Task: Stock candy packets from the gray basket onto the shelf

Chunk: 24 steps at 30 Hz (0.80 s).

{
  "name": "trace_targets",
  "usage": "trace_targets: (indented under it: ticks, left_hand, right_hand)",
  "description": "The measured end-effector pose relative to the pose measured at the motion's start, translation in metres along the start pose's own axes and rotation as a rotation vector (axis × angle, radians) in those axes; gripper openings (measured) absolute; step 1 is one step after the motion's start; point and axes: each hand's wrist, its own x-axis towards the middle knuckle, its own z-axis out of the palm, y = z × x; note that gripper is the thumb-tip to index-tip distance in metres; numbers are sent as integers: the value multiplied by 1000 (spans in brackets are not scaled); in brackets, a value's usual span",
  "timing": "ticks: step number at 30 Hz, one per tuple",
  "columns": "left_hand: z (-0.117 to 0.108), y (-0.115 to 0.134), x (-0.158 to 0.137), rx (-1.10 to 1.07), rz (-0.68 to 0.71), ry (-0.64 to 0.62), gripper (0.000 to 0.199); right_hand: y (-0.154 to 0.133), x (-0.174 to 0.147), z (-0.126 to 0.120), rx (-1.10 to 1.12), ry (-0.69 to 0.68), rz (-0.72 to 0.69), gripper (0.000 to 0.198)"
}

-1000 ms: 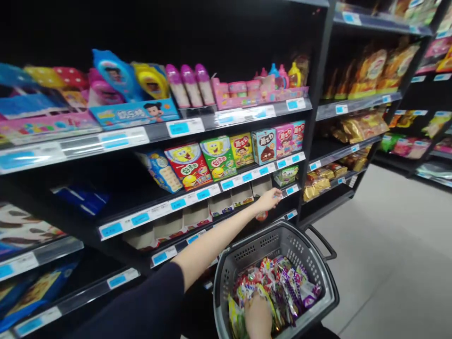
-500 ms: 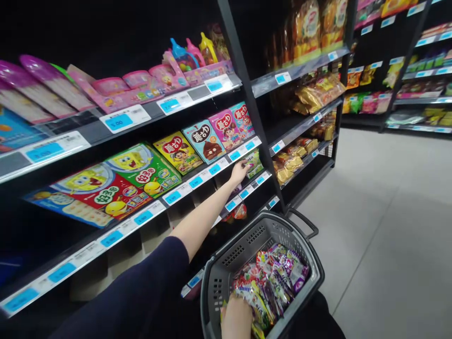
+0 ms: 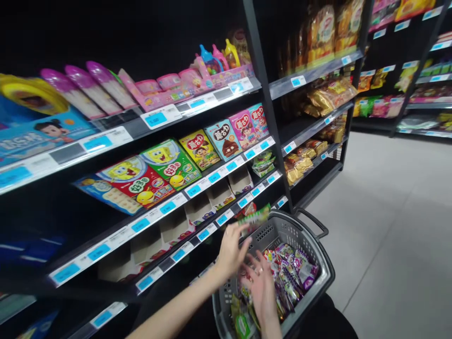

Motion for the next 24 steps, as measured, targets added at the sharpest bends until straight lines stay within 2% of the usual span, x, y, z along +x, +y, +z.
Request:
trace_targets:
  ticks: [3,5,8,10,12,13,15,16,18,20,21,24]
  left_hand:
    - [-17,15,-71,19,183,-225,33]
    - [-28,23,-106,-8,250,-330,35]
    - [-47,28,-139,-108,221,-385,39]
    - [-57,25,-152,-231,192,-374,38]
    - [-63,18,-162,-366,65,-260,31]
    - [-63,15,-166,-437,-60,-173,27]
    - [-57,8,-172,-653,-405,-7,25]
    - [-52,5,-175,-820,-580,36,31]
    - [-41,0,-178,-1244,-833,6,46]
    - [-33,-5,-180,-1597,-946,-50,50]
    - [-32,-8,-181,-1705,-964,-74,49]
    - [-39,-23,-187,-1818,-985,-79,45]
  right_hand:
    - [-19,-15,1,89,-145,84,77]
    - [-19,-27,1,48,-181,185,70]
    - [-8,-43,-1,17,-194,303,51]
    - [1,-50,-3,4,-217,342,45]
    - [8,-54,-2,-21,-226,349,44]
    - [13,-56,0,-42,-224,340,45]
    - [24,-60,8,-97,-215,303,48]
    - [32,-62,13,-129,-204,268,49]
    - [51,-68,23,-222,-154,168,53]
    - [68,-77,32,-369,-109,71,58]
    - [72,-82,34,-448,-115,41,62]
    - [67,-94,38,-507,-241,27,81]
